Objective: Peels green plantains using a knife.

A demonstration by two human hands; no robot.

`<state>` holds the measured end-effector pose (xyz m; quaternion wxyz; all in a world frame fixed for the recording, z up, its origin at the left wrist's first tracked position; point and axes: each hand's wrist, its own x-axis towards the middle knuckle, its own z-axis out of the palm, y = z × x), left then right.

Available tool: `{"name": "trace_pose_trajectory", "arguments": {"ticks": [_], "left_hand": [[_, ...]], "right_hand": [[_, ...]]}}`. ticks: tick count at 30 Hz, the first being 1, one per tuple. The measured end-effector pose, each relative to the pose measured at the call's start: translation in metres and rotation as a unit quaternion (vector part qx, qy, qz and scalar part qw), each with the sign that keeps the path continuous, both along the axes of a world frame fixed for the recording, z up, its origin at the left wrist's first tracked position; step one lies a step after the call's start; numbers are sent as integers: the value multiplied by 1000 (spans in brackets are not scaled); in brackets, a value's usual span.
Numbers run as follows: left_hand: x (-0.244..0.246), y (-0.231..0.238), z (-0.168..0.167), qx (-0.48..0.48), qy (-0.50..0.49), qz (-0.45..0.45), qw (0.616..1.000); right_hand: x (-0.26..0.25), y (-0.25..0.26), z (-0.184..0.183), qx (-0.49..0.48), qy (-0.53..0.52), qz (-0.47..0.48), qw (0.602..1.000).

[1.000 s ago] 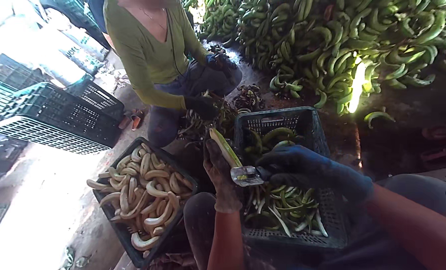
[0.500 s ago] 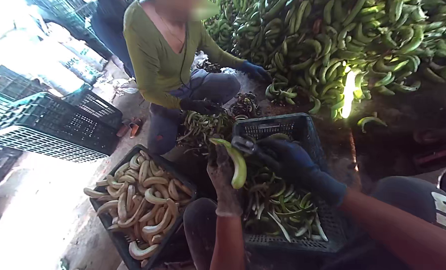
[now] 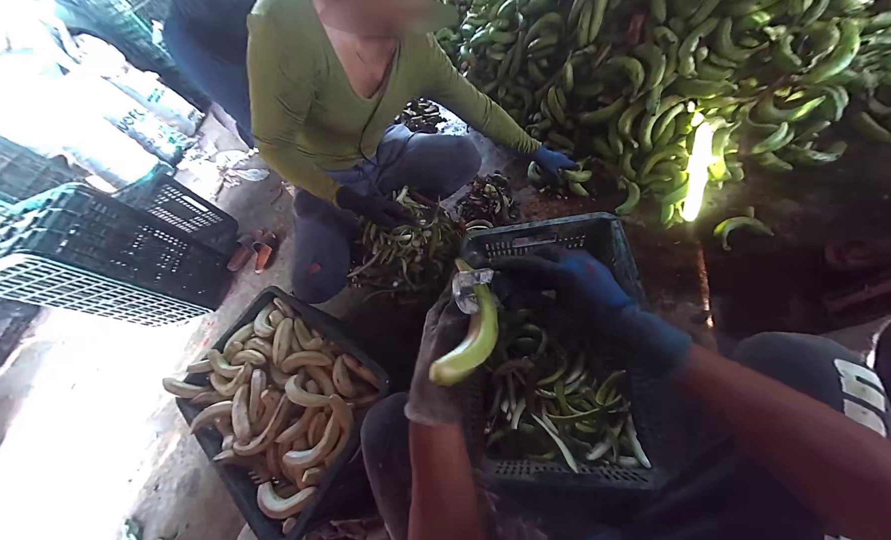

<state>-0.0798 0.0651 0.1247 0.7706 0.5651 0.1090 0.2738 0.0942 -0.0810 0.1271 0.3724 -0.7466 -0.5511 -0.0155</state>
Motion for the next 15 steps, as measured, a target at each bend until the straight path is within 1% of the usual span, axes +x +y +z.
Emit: {"name": "trace_pose_trajectory", "arguments": {"ticks": [1, 2, 3, 4, 5, 7, 8, 9, 11, 12, 14, 15], "left_hand": [[-1, 3, 3, -29, 14, -98, 995], [0, 3, 7, -43, 29, -160, 986], [1, -1, 12, -52, 40, -203, 977], [0, -5, 14, -60, 46, -226, 971], [-2, -8, 13, -71, 52, -217, 972], [0, -8, 7, -77, 57, -142, 985], [1, -7, 2, -80, 48, -89, 992], [4, -9, 1, -82, 44, -17, 996], [14, -11, 2, -89, 32, 139, 986], [16, -11, 0, -91, 14, 192, 977], [17, -7, -8, -112, -24, 247, 962], [16, -6, -9, -127, -25, 269, 954]], "right_hand": [[11, -2, 0, 9, 3, -8, 1000], [18, -3, 2, 8, 13, -28, 999], [25, -3, 5, -4, 31, -52, 998], [31, -2, 7, -19, 51, -73, 996], [34, -3, 10, -33, 78, -89, 992], [32, -7, 12, -42, 105, -106, 988], [26, -10, 13, -43, 97, -107, 989], [15, -12, 13, -40, 75, -100, 991], [-4, -10, 11, -27, 3, -81, 996], [-13, -8, 8, -13, -35, -65, 997], [-26, -5, 1, 14, -93, -43, 995], [-30, -4, -1, 26, -117, -32, 992]]}}
